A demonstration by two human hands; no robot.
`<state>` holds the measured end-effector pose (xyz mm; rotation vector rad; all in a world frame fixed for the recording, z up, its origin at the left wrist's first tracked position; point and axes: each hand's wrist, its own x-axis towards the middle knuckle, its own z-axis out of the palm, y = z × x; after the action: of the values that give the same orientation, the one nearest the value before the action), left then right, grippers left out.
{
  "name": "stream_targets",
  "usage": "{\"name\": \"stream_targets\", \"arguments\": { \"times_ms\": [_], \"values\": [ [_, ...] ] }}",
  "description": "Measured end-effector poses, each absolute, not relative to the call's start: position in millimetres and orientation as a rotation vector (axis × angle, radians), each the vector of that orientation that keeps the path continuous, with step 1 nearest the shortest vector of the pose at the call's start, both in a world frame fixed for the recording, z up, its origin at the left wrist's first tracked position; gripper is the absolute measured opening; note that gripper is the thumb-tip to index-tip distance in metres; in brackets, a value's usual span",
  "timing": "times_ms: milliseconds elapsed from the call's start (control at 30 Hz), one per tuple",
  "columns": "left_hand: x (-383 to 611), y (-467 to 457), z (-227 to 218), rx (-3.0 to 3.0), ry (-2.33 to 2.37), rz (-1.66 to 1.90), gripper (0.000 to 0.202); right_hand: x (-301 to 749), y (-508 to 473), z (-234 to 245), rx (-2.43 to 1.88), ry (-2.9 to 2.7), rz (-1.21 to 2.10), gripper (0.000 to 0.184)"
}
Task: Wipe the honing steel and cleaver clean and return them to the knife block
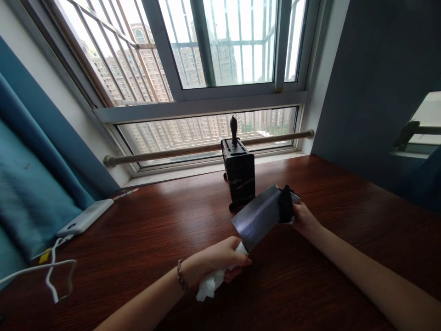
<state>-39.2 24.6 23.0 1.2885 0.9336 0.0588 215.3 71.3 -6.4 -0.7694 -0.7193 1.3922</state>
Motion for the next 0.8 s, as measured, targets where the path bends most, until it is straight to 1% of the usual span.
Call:
{"name": "stream_targets", "arguments": {
  "times_ms": [133,300,367,467,533,567,700,800],
  "values": [
    [-42.7,27.0,19.4,1.298,0.94,0.044,0.026,220.3,76.8,-8.2,-0.837,-0.693,1.386,0.036],
    [-50.1,31.0,15.1,1.232,0.9,0.017,0.027,223.4,81.6,-13.5,-0.818,-0.672,1.385,0.039],
    [-52.4,32.9,15.1,1.205,0.864,-0.002,0.028,229.6,86.7,-17.6,-0.856,-0.605,1.332,0.035],
    [-54.2,35.6,16.4,1.191,0.8,-0.019,0.029,240.3,93.2,-21.7,-0.921,-0.501,1.264,0.021],
    [-54.5,36.7,17.6,1.192,0.784,-0.018,0.028,244.2,93.9,-20.6,-0.925,-0.512,1.31,0.013],
    [-54.5,36.9,18.2,1.19,0.782,-0.019,0.027,244.6,92.9,-18.9,-0.919,-0.546,1.358,0.012],
    [-54.0,35.9,22.0,1.189,0.777,-0.051,0.027,240.6,85.0,-9.4,-0.933,-0.811,1.584,0.022],
    [-53.2,34.8,25.7,1.206,0.808,-0.078,0.027,238.8,80.2,-4.4,-0.97,-0.967,1.687,0.029]
  ]
}}
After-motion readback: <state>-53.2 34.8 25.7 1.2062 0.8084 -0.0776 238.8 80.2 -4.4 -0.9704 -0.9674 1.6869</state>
